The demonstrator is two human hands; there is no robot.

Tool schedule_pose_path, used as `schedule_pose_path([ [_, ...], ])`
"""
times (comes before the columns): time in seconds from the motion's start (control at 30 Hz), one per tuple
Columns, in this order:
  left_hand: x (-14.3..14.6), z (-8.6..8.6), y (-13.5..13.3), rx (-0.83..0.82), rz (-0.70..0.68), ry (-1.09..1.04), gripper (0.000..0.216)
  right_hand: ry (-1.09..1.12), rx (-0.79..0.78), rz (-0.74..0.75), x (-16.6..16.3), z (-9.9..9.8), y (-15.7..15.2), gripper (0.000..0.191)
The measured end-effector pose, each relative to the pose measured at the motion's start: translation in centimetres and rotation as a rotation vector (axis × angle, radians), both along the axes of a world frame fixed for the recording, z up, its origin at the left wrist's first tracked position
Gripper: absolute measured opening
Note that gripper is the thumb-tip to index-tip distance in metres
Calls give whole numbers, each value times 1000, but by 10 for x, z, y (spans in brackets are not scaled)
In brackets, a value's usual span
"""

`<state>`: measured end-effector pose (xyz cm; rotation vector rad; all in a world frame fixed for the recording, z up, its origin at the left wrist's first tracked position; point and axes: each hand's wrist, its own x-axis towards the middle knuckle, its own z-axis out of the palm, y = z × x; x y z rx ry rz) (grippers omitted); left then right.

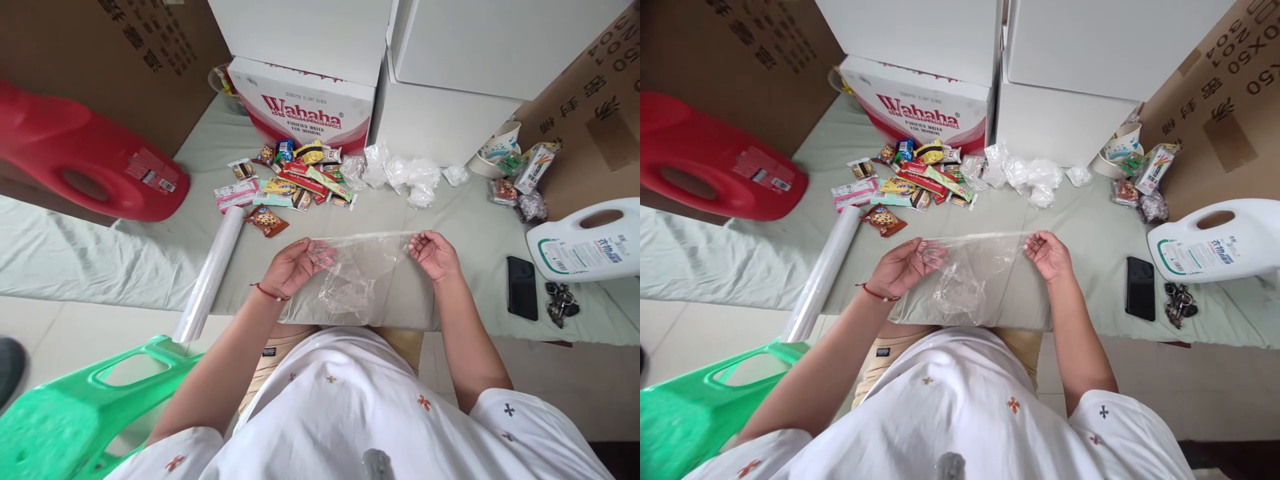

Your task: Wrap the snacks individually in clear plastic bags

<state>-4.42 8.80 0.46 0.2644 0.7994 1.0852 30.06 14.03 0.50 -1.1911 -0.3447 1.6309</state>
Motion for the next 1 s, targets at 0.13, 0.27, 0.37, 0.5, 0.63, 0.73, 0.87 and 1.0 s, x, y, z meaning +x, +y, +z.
schedule_pose_path([
  [0.13, -2, -12, 18, -98, 59, 50, 16, -159, -64, 104, -23, -3, 1, 47],
  [0.27, 1, -14, 27, -78, 84, 82, 13, -377, -59, 232, -55, -4, -24, 68],
  [0.37, 2, -10, 31, -72, 78, 119, 13, -524, 23, 411, -77, -1, -41, 58],
  [0.5, 3, -1, 29, -98, 158, 305, 19, -597, 128, 536, -94, 9, -47, 42],
  [0.63, 11, 7, -2, -128, 461, 705, 39, -638, 223, 500, -101, 18, -44, 37],
  [0.73, 27, 11, -31, -198, 227, 682, 57, -676, 300, 542, -109, 19, -45, 37],
  [0.87, 52, 8, -41, -177, -34, 497, 62, -673, 344, 628, -123, 18, -48, 37],
  [1.0, 52, -2, -24, -92, 102, 368, 41, -555, 257, 592, -119, 19, -45, 42],
])
